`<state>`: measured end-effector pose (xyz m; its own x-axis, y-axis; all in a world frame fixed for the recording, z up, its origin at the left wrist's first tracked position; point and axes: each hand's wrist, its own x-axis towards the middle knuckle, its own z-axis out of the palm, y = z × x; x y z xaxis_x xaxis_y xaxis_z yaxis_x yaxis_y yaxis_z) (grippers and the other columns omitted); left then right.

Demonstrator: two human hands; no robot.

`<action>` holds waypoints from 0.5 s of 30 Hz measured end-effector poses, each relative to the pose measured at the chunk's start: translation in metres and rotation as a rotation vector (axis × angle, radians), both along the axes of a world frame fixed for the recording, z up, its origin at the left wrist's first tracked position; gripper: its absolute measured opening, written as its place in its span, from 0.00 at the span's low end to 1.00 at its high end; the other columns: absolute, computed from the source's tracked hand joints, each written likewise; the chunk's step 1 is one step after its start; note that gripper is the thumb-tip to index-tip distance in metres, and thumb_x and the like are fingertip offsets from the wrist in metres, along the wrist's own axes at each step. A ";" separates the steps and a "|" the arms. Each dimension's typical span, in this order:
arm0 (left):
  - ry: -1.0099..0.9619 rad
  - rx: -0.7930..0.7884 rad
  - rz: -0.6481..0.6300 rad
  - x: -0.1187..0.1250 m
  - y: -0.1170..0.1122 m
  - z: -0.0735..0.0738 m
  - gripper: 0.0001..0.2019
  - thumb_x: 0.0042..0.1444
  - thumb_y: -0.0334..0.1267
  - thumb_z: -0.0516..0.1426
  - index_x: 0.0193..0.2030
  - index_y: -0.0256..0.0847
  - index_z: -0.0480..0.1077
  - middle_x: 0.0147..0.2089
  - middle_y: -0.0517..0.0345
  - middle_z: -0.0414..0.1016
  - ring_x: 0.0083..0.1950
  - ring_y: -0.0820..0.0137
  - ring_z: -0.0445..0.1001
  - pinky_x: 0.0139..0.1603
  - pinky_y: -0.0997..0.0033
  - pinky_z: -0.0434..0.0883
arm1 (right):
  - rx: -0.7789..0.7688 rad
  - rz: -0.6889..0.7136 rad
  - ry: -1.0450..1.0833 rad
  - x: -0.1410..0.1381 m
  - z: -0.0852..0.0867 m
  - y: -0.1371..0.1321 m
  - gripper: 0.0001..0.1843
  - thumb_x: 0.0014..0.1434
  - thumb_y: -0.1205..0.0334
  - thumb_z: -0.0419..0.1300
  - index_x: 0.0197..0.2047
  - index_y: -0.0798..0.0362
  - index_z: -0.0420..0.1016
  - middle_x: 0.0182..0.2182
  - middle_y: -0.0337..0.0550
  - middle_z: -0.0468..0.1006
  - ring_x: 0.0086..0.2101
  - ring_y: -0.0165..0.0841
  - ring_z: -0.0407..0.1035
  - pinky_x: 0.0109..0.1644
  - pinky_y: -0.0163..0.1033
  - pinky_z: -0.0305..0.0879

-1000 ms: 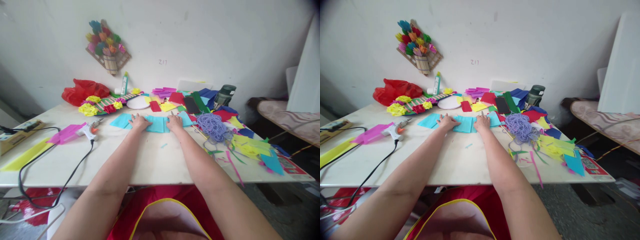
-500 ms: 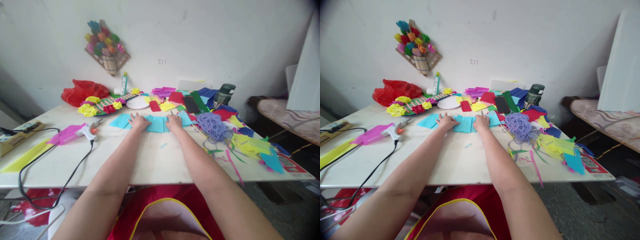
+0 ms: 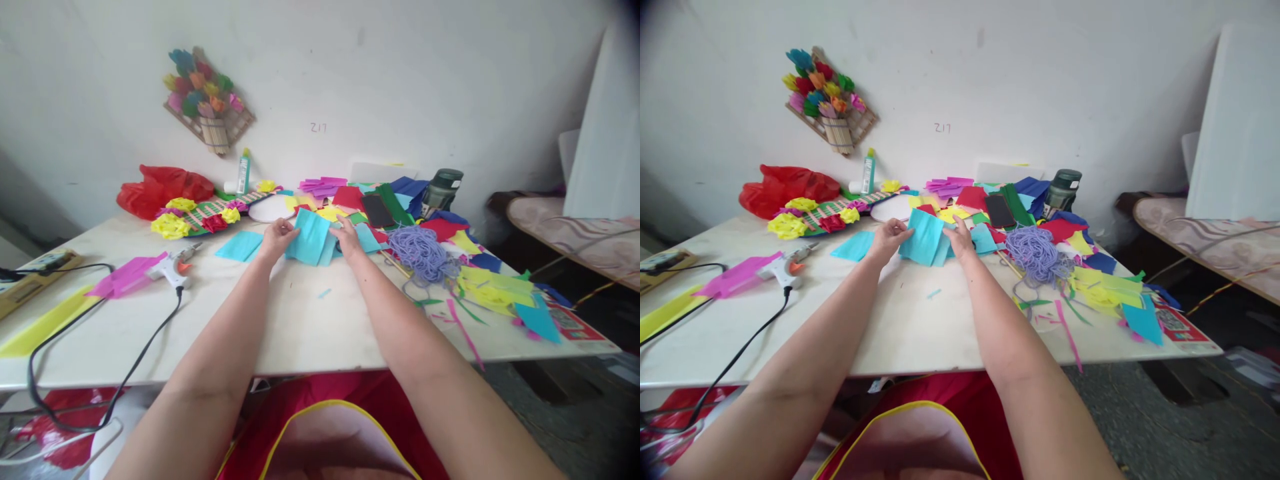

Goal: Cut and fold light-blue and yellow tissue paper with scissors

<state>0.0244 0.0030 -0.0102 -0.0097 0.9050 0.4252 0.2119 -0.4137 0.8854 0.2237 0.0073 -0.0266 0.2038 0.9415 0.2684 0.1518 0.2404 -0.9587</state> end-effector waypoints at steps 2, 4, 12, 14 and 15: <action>-0.081 -0.027 -0.045 0.002 -0.003 0.000 0.14 0.40 0.42 0.63 0.26 0.40 0.61 0.15 0.70 0.58 0.17 0.80 0.53 0.20 0.78 0.50 | -0.004 0.064 0.180 0.000 0.002 -0.001 0.34 0.46 0.52 0.58 0.57 0.52 0.62 0.39 0.40 0.75 0.37 0.32 0.69 0.42 0.38 0.64; -0.133 -0.042 -0.051 0.002 -0.006 0.001 0.14 0.40 0.42 0.63 0.26 0.40 0.61 0.15 0.70 0.58 0.17 0.81 0.52 0.20 0.78 0.48 | -0.046 0.153 0.276 -0.002 0.004 -0.004 0.34 0.45 0.49 0.59 0.56 0.51 0.63 0.39 0.40 0.76 0.34 0.31 0.70 0.37 0.37 0.65; -0.167 -0.090 -0.028 -0.001 -0.004 0.001 0.16 0.39 0.42 0.64 0.26 0.40 0.61 0.15 0.71 0.56 0.17 0.81 0.52 0.20 0.78 0.48 | -0.147 0.195 0.299 -0.013 0.011 -0.014 0.18 0.33 0.58 0.68 0.30 0.54 0.73 0.25 0.38 0.77 0.30 0.33 0.71 0.36 0.39 0.67; -0.188 -0.109 -0.028 -0.002 -0.004 0.001 0.17 0.38 0.43 0.64 0.27 0.40 0.61 0.15 0.70 0.58 0.17 0.80 0.53 0.20 0.78 0.49 | -0.145 0.173 0.311 -0.015 0.011 -0.015 0.16 0.33 0.60 0.68 0.29 0.54 0.74 0.24 0.37 0.77 0.29 0.33 0.71 0.36 0.39 0.67; -0.200 -0.123 -0.035 -0.002 -0.004 0.001 0.17 0.37 0.44 0.65 0.27 0.40 0.62 0.15 0.70 0.59 0.18 0.80 0.54 0.20 0.78 0.50 | -0.143 0.168 0.315 -0.015 0.011 -0.015 0.15 0.33 0.60 0.68 0.28 0.54 0.74 0.23 0.36 0.76 0.28 0.32 0.71 0.35 0.39 0.67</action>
<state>0.0221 -0.0011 -0.0094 -0.0509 0.9511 0.3048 0.0147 -0.3045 0.9524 0.2083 -0.0074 -0.0154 0.0949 0.9922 0.0807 -0.1859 0.0973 -0.9777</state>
